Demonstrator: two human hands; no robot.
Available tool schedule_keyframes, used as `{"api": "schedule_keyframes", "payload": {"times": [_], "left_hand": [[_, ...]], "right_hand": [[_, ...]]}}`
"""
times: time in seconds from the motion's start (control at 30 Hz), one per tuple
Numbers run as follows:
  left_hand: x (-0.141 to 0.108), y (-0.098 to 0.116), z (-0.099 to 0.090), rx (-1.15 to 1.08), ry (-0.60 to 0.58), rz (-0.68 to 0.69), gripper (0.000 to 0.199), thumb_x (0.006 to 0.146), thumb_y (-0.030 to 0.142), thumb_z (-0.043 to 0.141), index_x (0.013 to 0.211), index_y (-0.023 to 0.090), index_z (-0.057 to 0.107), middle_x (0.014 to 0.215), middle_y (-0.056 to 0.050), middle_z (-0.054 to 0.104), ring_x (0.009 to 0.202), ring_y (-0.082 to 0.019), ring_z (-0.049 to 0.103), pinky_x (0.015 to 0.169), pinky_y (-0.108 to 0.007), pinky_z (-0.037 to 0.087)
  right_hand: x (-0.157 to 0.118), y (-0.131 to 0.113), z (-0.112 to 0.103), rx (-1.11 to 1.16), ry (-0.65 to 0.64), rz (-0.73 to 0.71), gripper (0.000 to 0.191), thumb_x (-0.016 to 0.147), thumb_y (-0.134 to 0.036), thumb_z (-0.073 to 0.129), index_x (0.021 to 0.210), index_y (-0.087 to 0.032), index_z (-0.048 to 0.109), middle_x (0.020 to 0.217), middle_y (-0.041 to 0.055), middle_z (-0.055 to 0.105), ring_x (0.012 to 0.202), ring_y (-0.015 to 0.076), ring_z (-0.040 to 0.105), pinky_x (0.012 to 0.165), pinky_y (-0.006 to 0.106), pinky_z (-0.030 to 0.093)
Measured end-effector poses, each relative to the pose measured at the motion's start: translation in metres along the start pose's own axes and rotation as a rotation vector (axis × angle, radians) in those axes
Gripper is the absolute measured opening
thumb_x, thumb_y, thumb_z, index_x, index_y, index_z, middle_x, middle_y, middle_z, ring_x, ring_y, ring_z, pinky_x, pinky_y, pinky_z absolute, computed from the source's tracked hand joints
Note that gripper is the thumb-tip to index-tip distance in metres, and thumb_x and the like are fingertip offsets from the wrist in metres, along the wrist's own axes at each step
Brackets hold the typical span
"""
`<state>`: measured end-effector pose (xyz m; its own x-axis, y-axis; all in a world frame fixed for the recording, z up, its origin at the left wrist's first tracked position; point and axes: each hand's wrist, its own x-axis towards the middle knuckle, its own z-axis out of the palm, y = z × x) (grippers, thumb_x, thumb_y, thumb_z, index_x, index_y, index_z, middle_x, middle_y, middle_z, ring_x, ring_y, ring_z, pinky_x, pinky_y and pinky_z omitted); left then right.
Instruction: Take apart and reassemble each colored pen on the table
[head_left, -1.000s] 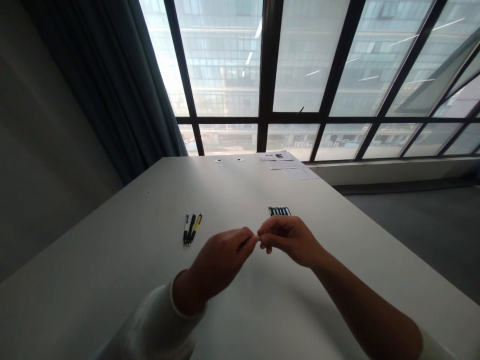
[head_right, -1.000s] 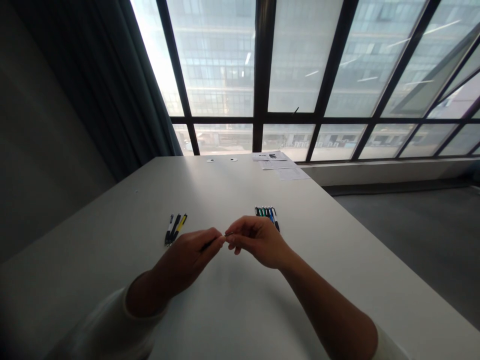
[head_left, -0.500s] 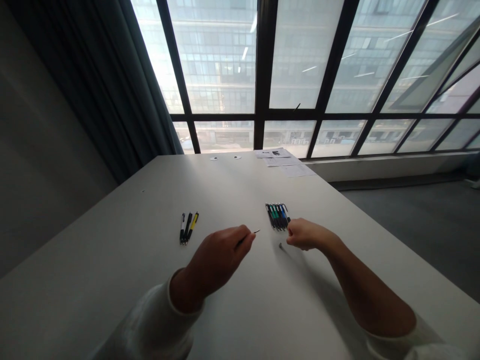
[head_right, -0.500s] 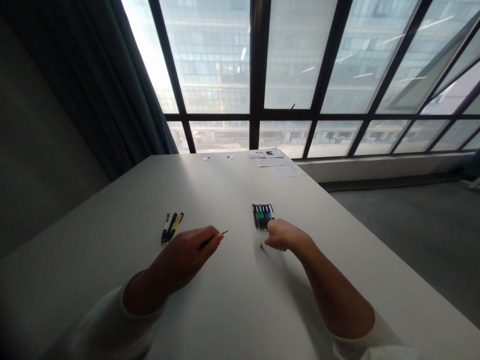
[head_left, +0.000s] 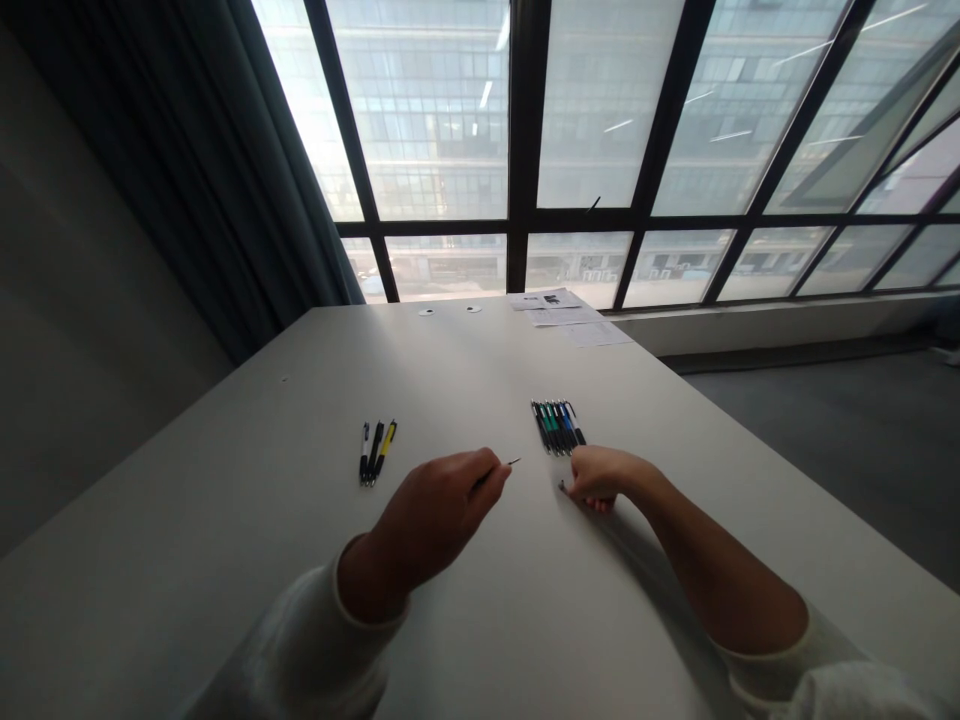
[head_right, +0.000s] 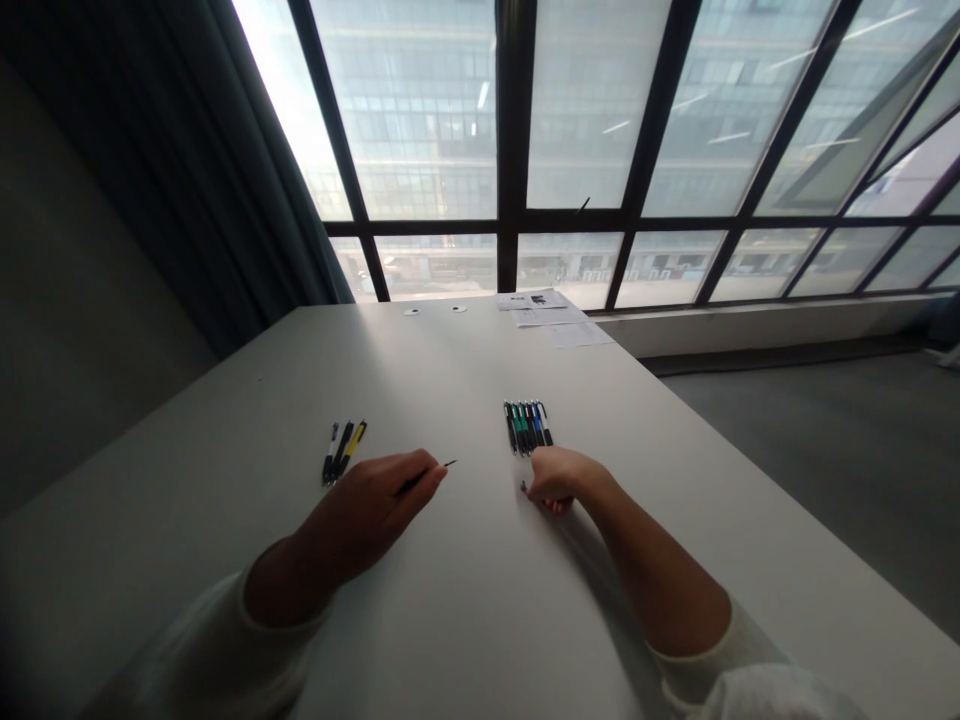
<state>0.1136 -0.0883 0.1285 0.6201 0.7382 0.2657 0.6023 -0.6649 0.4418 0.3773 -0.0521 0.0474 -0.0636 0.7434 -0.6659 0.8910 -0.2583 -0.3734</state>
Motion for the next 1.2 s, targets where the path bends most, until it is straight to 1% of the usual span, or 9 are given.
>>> {"api": "schedule_keyframes", "payload": {"times": [0.23, 0.3, 0.37, 0.5, 0.73, 0.87, 1.0, 1.1, 1.2], "left_hand": [[0.001, 0.001, 0.0, -0.024, -0.009, -0.013, 0.034, 0.101, 0.039, 0.039, 0.073, 0.021, 0.047, 0.065, 0.003, 0.05, 0.057, -0.012, 0.044, 0.058, -0.027, 0.03], [0.002, 0.001, 0.0, -0.05, 0.001, -0.017, 0.033, 0.101, 0.038, 0.039, 0.074, 0.021, 0.047, 0.065, 0.003, 0.05, 0.057, -0.012, 0.044, 0.059, -0.027, 0.03], [0.002, 0.002, 0.0, -0.1, 0.017, -0.019, 0.033, 0.1, 0.038, 0.04, 0.074, 0.02, 0.049, 0.066, 0.003, 0.051, 0.059, -0.012, 0.044, 0.06, -0.027, 0.031], [0.0, 0.006, 0.002, -0.257, 0.021, -0.046, 0.034, 0.1, 0.04, 0.041, 0.077, 0.019, 0.055, 0.065, 0.004, 0.052, 0.059, -0.011, 0.045, 0.06, -0.025, 0.033], [-0.003, 0.01, 0.005, -0.567, 0.0, -0.173, 0.039, 0.098, 0.048, 0.044, 0.076, 0.018, 0.058, 0.057, 0.007, 0.045, 0.051, -0.009, 0.038, 0.05, -0.022, 0.03], [-0.004, 0.009, 0.006, -0.648, -0.033, -0.223, 0.043, 0.096, 0.053, 0.044, 0.078, 0.018, 0.061, 0.056, 0.006, 0.044, 0.05, -0.009, 0.037, 0.048, -0.022, 0.03], [-0.002, 0.003, 0.004, -0.581, 0.012, -0.232, 0.043, 0.095, 0.055, 0.045, 0.083, 0.018, 0.064, 0.058, 0.005, 0.047, 0.052, -0.009, 0.039, 0.05, -0.022, 0.03], [0.0, -0.002, 0.003, -0.563, 0.071, -0.244, 0.043, 0.096, 0.055, 0.043, 0.088, 0.019, 0.064, 0.062, 0.004, 0.05, 0.054, -0.01, 0.041, 0.051, -0.022, 0.031], [0.001, -0.004, 0.003, -0.539, 0.089, -0.257, 0.042, 0.096, 0.055, 0.042, 0.091, 0.019, 0.064, 0.064, 0.004, 0.052, 0.055, -0.01, 0.042, 0.051, -0.022, 0.033]], "right_hand": [[-0.019, -0.002, -0.015, 0.041, 0.047, -0.066, 0.026, 0.082, -0.025, 0.066, 0.061, -0.009, 0.062, 0.058, 0.0077, 0.066, 0.052, 0.017, 0.066, 0.051, 0.027, 0.055], [-0.037, -0.01, -0.022, 0.098, 0.127, -0.193, 0.028, 0.085, -0.035, 0.066, 0.071, -0.011, 0.066, 0.066, 0.0059, 0.069, 0.057, 0.0147, 0.066, 0.055, 0.024, 0.054], [-0.057, -0.023, -0.024, 0.324, 0.228, -0.5, 0.029, 0.084, -0.04, 0.07, 0.081, -0.011, 0.069, 0.067, 0.004, 0.069, 0.059, 0.0133, 0.066, 0.058, 0.023, 0.053], [-0.083, -0.052, -0.01, 0.783, 0.144, -0.906, 0.031, 0.077, -0.036, 0.08, 0.096, -0.012, 0.073, 0.071, 0.003, 0.071, 0.063, 0.013, 0.065, 0.06, 0.026, 0.055], [-0.076, -0.069, 0.013, 1.026, 0.099, -1.105, 0.015, 0.079, -0.022, 0.079, 0.091, -0.014, 0.077, 0.076, 0.0052, 0.075, 0.066, 0.0126, 0.067, 0.061, 0.025, 0.055], [-0.073, -0.065, 0.005, 1.188, 0.178, -1.092, 0.014, 0.077, -0.026, 0.081, 0.085, -0.016, 0.075, 0.07, 0.0027, 0.073, 0.062, 0.013, 0.066, 0.055, 0.024, 0.053], [-0.079, -0.045, -0.021, 1.206, 0.571, -0.952, 0.021, 0.077, -0.034, 0.08, 0.08, -0.016, 0.069, 0.069, 0.0004, 0.07, 0.057, 0.0105, 0.062, 0.053, 0.022, 0.051], [-0.077, -0.033, -0.029, 0.866, 0.633, -0.701, 0.027, 0.082, -0.039, 0.072, 0.074, -0.015, 0.064, 0.06, -0.0002, 0.065, 0.049, 0.0103, 0.058, 0.047, 0.021, 0.047], [-0.064, -0.039, -0.012, 0.244, 0.442, -0.364, 0.025, 0.089, -0.034, 0.062, 0.077, -0.013, 0.068, 0.062, 0.0045, 0.07, 0.049, 0.0127, 0.063, 0.049, 0.021, 0.047]]}}
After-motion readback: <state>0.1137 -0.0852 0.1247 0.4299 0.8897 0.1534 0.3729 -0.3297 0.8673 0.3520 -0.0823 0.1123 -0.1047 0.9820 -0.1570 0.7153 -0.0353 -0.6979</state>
